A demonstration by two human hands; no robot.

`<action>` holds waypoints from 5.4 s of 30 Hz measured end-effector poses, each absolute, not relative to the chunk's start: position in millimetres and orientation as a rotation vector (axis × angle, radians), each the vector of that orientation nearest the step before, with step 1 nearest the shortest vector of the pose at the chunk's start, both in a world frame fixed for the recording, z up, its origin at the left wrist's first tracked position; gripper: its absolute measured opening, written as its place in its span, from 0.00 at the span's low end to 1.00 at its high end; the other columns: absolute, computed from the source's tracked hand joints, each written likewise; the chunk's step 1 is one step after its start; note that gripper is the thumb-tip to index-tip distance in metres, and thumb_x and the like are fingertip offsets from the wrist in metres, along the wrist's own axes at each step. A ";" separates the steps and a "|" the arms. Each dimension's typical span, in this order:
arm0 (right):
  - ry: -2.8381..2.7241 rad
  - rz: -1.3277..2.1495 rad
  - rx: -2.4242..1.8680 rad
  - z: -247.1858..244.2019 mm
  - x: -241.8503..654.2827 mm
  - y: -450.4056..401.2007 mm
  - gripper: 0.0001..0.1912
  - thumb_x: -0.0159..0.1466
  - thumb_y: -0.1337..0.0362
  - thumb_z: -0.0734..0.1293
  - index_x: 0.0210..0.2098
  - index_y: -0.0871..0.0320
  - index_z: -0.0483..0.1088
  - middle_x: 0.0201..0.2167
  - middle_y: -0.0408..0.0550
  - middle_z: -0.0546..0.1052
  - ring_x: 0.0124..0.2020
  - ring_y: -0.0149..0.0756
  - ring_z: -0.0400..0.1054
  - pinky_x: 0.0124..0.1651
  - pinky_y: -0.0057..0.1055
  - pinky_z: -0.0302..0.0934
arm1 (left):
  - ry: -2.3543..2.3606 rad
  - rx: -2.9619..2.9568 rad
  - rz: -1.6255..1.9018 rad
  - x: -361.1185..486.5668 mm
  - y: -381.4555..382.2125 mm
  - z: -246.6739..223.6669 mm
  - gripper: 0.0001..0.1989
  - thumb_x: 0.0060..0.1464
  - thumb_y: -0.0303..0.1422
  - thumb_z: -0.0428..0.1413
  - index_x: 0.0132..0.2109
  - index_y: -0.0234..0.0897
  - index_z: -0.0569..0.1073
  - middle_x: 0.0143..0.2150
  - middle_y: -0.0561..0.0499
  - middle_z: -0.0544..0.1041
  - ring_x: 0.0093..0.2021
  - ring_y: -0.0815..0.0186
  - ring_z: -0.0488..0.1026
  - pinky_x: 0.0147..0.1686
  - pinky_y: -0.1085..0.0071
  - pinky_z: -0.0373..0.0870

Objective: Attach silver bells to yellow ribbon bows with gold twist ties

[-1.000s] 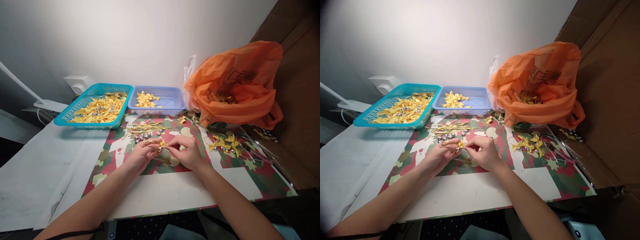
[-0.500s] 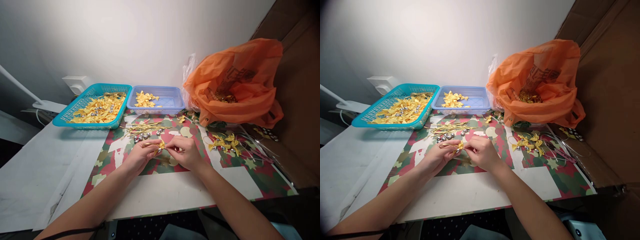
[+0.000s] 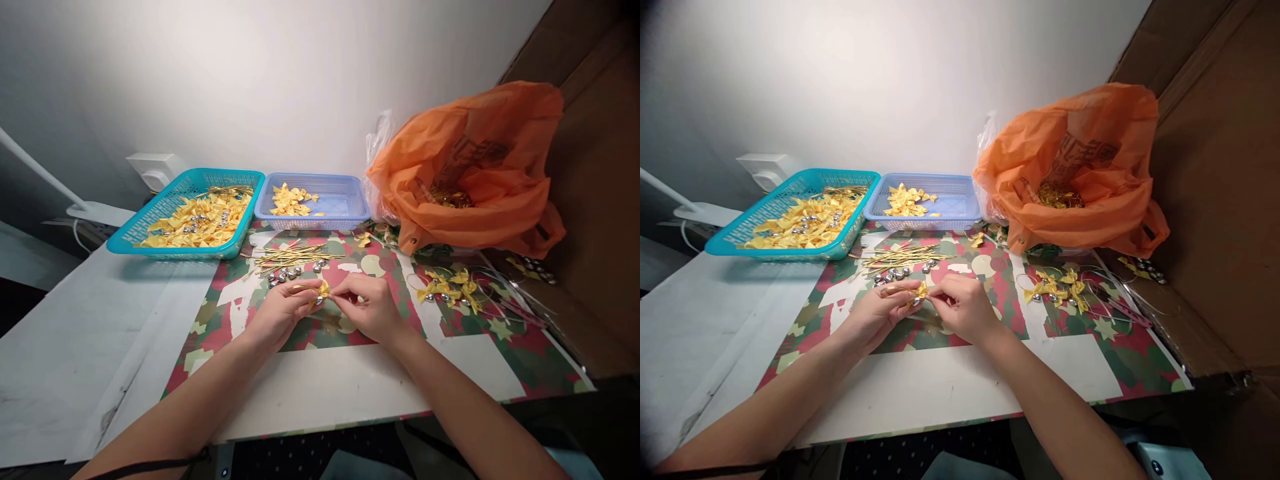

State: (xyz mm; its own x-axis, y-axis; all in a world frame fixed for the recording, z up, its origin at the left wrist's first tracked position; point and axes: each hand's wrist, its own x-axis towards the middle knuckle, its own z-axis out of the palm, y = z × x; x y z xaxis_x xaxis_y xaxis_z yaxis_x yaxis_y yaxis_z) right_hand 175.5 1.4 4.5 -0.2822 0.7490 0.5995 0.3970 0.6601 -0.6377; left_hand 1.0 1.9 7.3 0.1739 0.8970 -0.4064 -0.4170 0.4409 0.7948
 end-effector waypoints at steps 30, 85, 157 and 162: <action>-1.651 0.950 -1.177 9.7 170.3 1.9 0.06 0.60 0.65 0.67 0.26 0.57 0.72 0.25 0.44 0.75 0.27 0.32 0.67 0.30 0.29 0.61 | 1.066 0.651 1.172 3.5 1.7 9.4 0.16 0.26 0.36 0.74 0.27 0.35 0.82 0.31 0.51 0.80 0.29 0.73 0.72 0.32 0.78 0.72; -1.718 0.307 -0.869 16.0 164.4 -6.2 0.07 0.65 0.66 0.66 0.32 0.51 0.75 0.35 0.46 0.73 0.41 0.38 0.66 0.44 0.38 0.62 | 1.238 1.010 1.312 5.0 0.3 4.6 0.20 0.37 0.35 0.69 0.37 0.36 0.73 0.32 0.50 0.78 0.31 0.66 0.75 0.27 0.74 0.71; -1.252 1.015 -0.615 48.8 200.5 -11.0 0.03 0.62 0.60 0.70 0.36 0.51 0.73 0.25 0.39 0.76 0.23 0.27 0.71 0.28 0.26 0.71 | 1.177 0.839 1.096 5.8 3.8 4.6 0.13 0.39 0.32 0.67 0.37 0.37 0.81 0.30 0.51 0.79 0.31 0.68 0.75 0.29 0.75 0.66; -1.461 1.212 -0.903 28.7 173.9 -17.3 0.06 0.63 0.60 0.67 0.39 0.54 0.73 0.26 0.42 0.77 0.26 0.30 0.72 0.28 0.27 0.70 | 1.188 0.888 1.135 6.9 0.5 8.9 0.16 0.38 0.34 0.68 0.37 0.36 0.80 0.35 0.49 0.81 0.32 0.67 0.75 0.29 0.74 0.69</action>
